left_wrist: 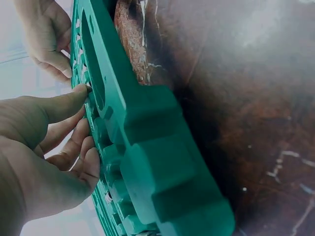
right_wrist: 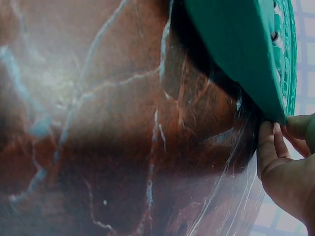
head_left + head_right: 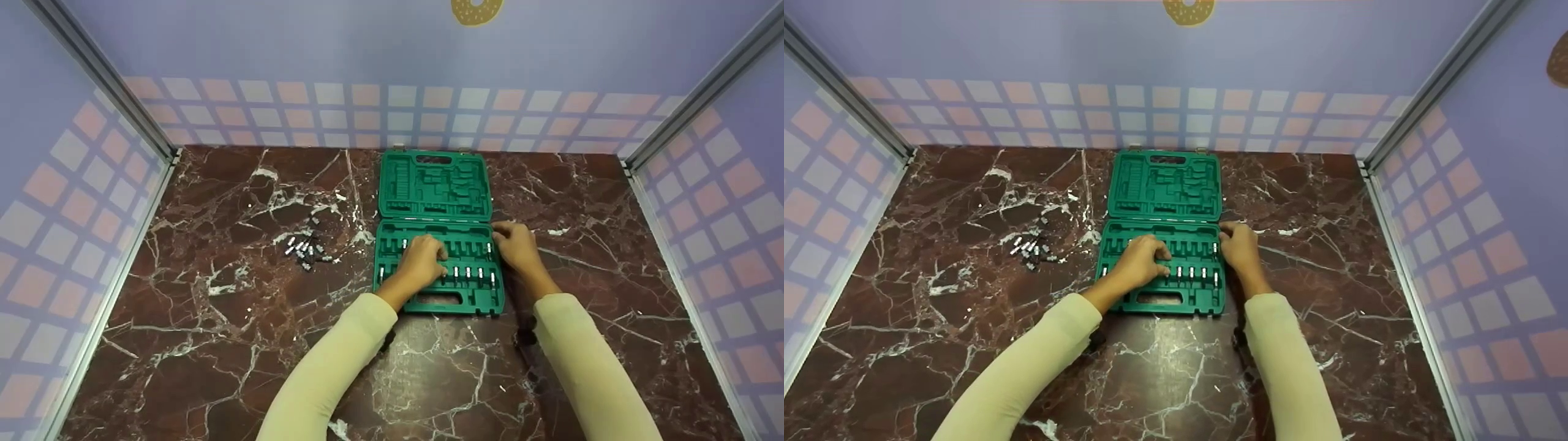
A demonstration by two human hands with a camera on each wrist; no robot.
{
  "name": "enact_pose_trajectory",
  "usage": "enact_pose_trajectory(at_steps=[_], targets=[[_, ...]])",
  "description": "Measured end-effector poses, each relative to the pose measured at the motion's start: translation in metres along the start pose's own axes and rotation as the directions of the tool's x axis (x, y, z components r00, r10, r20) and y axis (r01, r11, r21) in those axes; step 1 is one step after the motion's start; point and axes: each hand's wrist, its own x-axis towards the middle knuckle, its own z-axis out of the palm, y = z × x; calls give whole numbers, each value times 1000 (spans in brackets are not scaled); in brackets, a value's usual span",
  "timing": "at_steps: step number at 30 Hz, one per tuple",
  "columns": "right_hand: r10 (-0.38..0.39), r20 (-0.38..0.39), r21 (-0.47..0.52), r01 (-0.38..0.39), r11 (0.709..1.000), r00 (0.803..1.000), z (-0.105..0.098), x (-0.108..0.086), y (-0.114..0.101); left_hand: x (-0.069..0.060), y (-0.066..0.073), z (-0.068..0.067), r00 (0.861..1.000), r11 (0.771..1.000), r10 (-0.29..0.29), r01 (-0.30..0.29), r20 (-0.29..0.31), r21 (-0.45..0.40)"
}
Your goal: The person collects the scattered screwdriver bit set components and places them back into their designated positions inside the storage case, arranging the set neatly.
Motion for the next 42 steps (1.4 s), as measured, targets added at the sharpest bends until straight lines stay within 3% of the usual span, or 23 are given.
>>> enact_pose_trajectory(at_steps=[8, 13, 18, 29, 34, 42], targets=[[4, -13, 4, -4, 1000, 1000, -2, 0, -1, 5, 1, 0, 1000, 995, -22, 20, -16, -101], [14, -22, 10, -14, 1000, 1000, -3, 1, -1, 5, 0, 1, 999, 991, 0, -6, -43, -136], [2, -25, 6, -1, 1000, 1000, -2, 2, -1, 4, -2, 2, 997, 993, 29, -36, -68, -110], [22, -10, 41, -22, 999, 1000, 1, -1, -1, 1, -10, 4, 996, 995, 70, -73, -49, -74], [27, -16, 53, -26, 998, 1000, 3, -3, 0, -4, -14, -2, 995, 991, 84, -90, -58, -104], [22, -29, 45, -21, 999, 999, 3, -1, -2, -15, -24, -28, 993, 983, 72, -86, -94, -161]])
